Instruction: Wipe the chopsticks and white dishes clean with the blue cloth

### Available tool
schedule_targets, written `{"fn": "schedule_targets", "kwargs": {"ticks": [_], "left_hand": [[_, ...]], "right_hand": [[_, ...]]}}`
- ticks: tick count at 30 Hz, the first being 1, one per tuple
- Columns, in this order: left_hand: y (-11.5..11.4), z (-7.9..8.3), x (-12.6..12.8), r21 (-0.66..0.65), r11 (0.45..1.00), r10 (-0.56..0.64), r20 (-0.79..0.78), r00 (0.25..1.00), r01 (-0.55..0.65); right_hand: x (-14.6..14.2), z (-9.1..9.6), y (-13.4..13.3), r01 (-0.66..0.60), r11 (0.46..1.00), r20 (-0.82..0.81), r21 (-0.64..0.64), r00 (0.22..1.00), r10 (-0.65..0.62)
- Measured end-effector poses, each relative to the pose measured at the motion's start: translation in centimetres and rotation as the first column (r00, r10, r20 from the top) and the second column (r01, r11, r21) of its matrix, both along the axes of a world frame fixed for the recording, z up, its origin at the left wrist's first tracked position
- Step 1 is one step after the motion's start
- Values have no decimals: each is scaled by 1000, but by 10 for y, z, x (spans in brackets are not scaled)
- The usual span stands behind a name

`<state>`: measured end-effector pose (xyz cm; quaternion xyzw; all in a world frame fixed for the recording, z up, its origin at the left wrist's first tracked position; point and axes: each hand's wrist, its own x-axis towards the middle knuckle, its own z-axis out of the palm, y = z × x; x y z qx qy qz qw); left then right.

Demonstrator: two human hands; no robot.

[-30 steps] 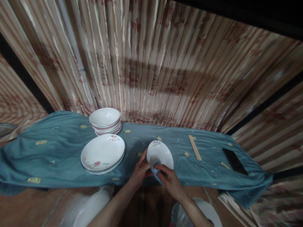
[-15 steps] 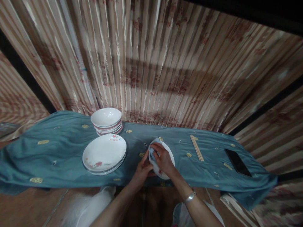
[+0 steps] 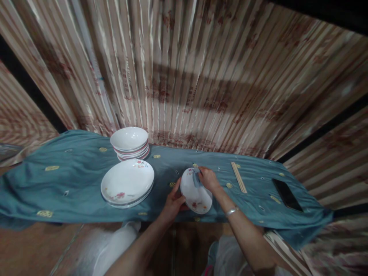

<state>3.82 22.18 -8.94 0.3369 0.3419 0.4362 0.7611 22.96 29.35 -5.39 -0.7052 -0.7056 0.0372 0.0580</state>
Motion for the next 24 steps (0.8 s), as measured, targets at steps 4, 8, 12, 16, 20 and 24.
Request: {"fn": "schedule_targets", "kwargs": {"ticks": [4,8,12,16,20,24], "left_hand": [[0,-1,0,-8,1000,19,10,1000,-19],[-1,6,0,-26,999,28,4,1000,-28],[-2,10,0,-46,997,64,-30,998,-65],[-1,8,0,-22,998,64,-49,997,-65],[1,1,2,-14,999,49,-36,998,-50],[3,-5,4,-27,998,53,-24,998,-54]], "right_hand": [[14,-4,-14,131,985,52,-114,991,-126],[23,-11,-38,197,970,80,-142,979,-187],[21,-14,-70,226,963,120,-146,971,-209],[12,-11,-101,233,960,155,-157,966,-209],[9,-6,-122,202,962,125,-185,976,-181],[12,-3,-122,201,955,97,-217,978,-184]]}}
